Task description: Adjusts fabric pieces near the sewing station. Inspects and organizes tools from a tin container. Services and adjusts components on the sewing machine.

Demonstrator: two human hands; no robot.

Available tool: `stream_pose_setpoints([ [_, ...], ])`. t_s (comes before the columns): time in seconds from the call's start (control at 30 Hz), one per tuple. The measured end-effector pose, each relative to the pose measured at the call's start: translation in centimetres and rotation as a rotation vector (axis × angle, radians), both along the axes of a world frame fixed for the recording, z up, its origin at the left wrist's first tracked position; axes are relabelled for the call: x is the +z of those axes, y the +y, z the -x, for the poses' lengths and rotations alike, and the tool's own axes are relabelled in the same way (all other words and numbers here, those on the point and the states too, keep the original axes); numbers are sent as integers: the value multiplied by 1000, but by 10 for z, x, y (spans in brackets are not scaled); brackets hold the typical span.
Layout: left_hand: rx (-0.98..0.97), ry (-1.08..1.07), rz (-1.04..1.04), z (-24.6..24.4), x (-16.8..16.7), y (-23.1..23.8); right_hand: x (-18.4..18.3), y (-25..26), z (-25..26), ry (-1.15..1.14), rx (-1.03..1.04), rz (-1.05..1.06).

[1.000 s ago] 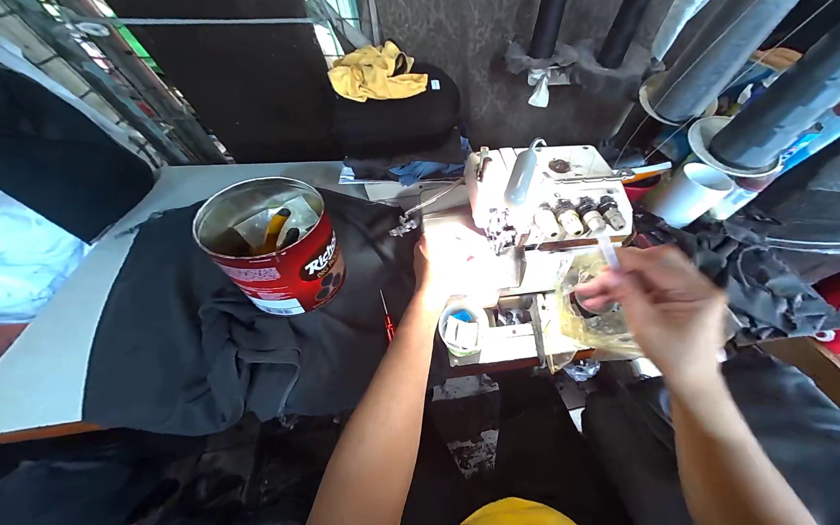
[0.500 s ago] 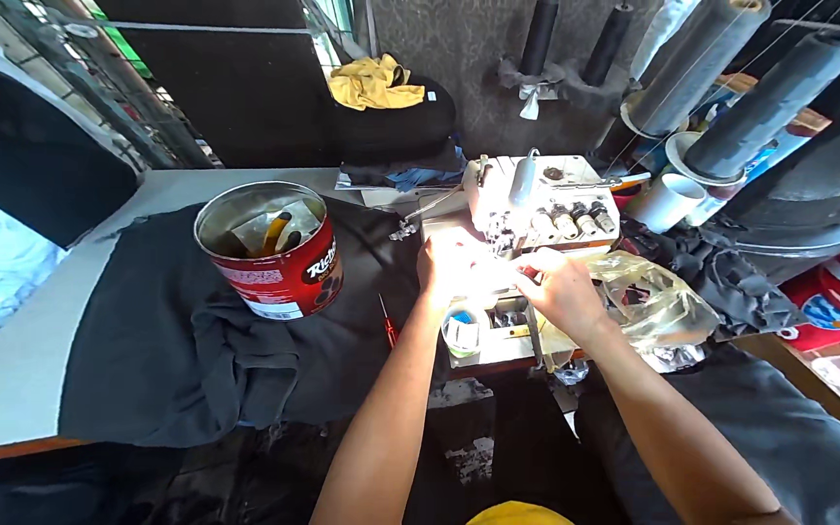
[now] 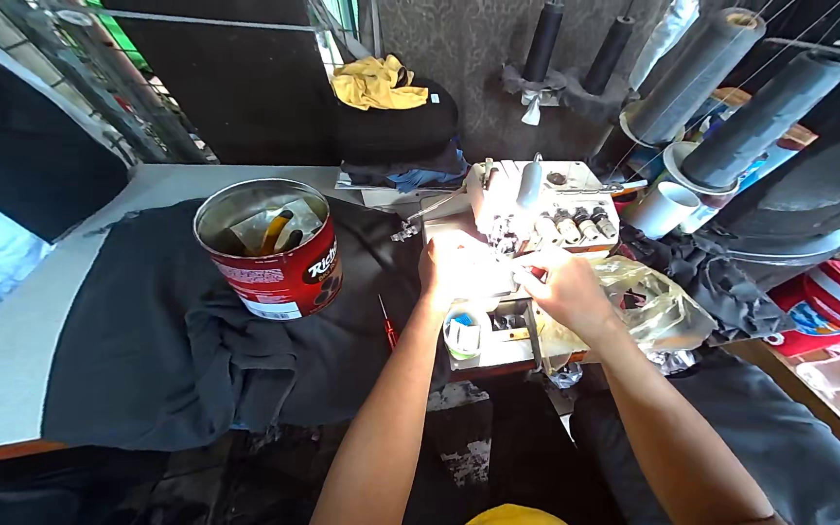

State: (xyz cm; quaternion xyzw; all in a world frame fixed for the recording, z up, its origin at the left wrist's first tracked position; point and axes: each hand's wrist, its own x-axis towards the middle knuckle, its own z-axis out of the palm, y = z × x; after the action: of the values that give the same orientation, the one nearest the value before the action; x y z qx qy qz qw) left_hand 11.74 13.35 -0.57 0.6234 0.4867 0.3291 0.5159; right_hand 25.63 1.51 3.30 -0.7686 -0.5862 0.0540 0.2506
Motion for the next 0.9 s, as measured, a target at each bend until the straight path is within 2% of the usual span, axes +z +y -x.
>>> stream_pose_setpoints([
  [0.23, 22, -109, 72, 1, -5, 0, -13, -18, -15, 206, -74, -6],
  [0.4, 14, 44, -84, -4, -2, 4, -26, -22, -14, 280, -56, 3],
  [0.63, 5, -105, -64, -4, -5, 4, -37, -25, -18, 359, -45, -5],
  [0.9, -19, -97, -126, -6, 1, 0, -49, -29, -17, 416, -18, -17],
])
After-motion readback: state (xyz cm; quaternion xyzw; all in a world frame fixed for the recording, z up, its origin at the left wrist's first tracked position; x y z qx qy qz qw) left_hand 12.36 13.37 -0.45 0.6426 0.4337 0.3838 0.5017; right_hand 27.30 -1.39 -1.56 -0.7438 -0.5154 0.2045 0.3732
